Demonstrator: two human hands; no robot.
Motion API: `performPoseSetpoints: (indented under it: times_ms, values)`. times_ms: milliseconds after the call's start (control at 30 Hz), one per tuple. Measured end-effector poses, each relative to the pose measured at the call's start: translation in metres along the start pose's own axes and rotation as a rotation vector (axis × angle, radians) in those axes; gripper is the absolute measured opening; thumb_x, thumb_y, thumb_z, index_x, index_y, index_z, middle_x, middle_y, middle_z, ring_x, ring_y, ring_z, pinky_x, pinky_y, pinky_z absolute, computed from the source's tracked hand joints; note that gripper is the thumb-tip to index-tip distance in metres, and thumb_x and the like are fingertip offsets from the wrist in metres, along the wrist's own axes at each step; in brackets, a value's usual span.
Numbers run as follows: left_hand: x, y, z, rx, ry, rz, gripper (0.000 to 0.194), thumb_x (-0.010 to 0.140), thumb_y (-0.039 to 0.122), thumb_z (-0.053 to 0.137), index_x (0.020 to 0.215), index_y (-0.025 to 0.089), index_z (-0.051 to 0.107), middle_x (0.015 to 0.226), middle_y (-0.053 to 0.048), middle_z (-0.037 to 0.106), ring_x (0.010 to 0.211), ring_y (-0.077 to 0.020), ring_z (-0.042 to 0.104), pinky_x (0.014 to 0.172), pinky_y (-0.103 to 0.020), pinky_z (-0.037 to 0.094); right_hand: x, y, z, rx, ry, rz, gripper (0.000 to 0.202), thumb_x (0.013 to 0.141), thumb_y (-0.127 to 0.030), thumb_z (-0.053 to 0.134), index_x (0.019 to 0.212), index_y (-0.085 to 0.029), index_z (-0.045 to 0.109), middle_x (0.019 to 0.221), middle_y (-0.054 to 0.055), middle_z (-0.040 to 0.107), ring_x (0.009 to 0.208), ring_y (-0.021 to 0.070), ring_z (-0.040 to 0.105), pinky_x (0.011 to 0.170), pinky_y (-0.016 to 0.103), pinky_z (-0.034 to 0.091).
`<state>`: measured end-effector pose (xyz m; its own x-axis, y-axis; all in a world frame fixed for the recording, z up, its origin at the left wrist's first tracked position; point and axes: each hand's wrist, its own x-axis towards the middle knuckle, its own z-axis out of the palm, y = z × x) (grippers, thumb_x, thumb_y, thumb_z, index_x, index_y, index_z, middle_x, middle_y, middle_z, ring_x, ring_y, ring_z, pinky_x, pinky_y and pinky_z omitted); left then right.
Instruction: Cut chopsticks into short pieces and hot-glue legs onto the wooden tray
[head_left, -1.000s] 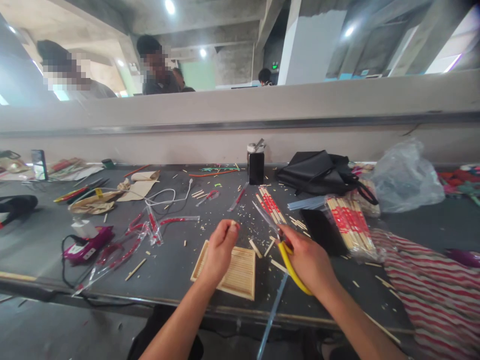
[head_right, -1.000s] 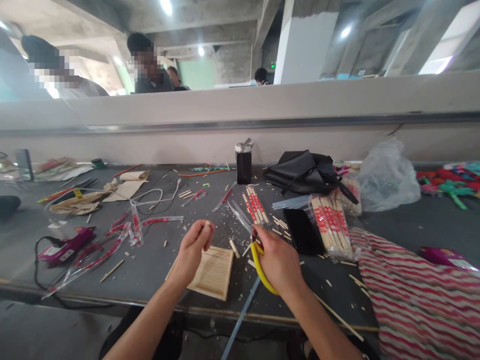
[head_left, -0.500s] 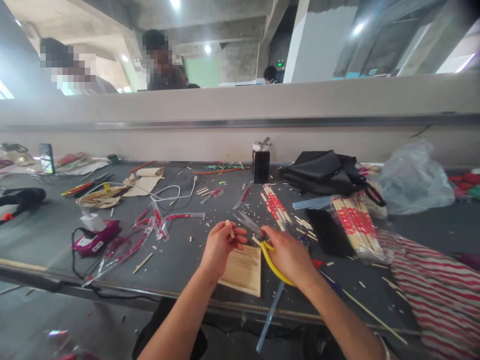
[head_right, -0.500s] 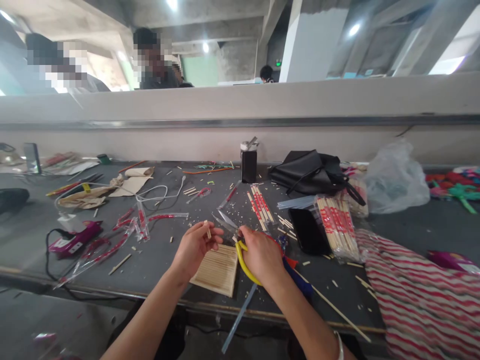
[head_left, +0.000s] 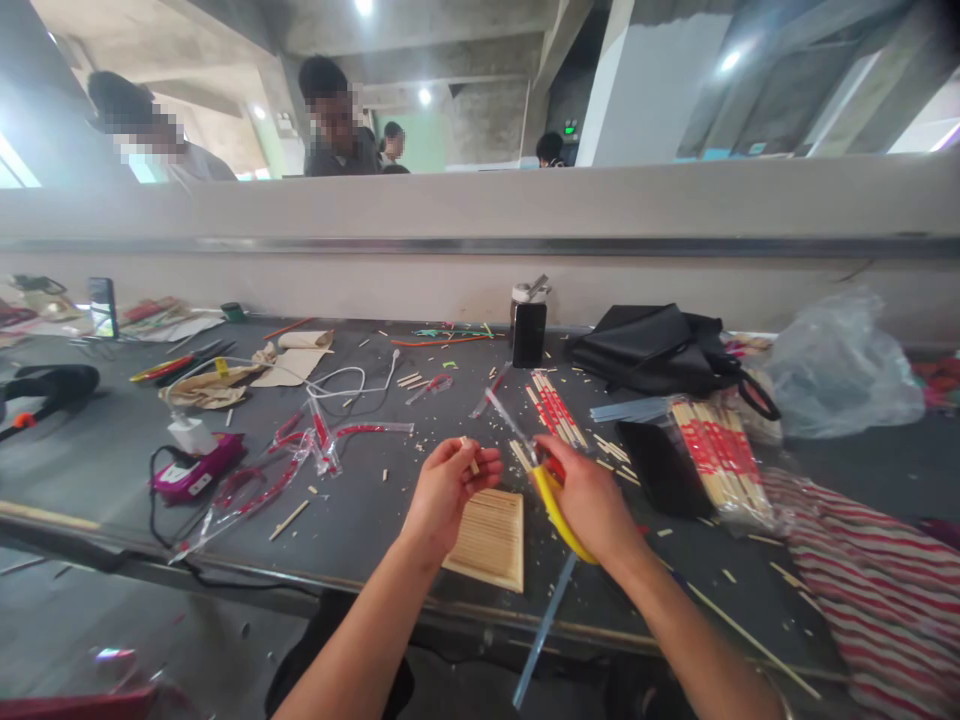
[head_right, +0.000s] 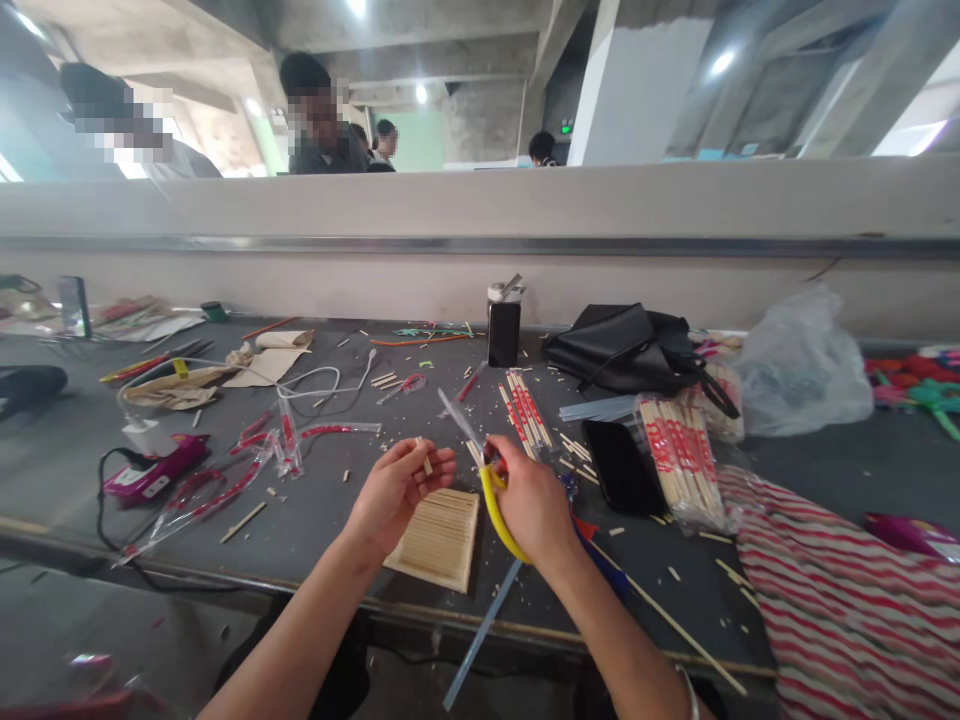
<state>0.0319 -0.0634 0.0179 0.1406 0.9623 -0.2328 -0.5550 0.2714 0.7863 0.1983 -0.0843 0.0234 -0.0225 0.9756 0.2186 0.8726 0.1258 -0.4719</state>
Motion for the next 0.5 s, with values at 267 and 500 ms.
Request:
performPoseSetpoints:
  times_ms: [267, 500]
  values:
    - [-0.016, -0.007, 0.024, -0.106, -0.199, 0.036, 0.015, 0.081, 0.028, 0.065, 0.086, 0.015, 0.059, 0.088, -0.006, 0.07, 0.085, -0.0155, 0.066, 0.082, -0.027, 0.048, -0.012, -0.013, -0.014, 0.713, 0.004, 0.018, 0.032, 0.077, -0.029, 0.066, 0.107, -0.021, 0.056, 0.072, -0.002, 0.068, 0.065, 0.0165, 0.067, 0.062, 0.025, 0.051]
    - [-0.018, -0.012, 0.028, -0.098, -0.22, -0.017, 0.019, 0.079, 0.028, 0.069, 0.089, 0.015, 0.061, 0.095, -0.007, 0.071, 0.088, -0.0167, 0.066, 0.077, -0.026, 0.048, -0.014, -0.007, -0.004, 0.746, 0.021, 0.073, 0.037, 0.075, -0.032, 0.07, 0.109, -0.021, 0.057, 0.081, 0.002, 0.071, 0.063, 0.0162, 0.066, 0.06, 0.026, 0.052]
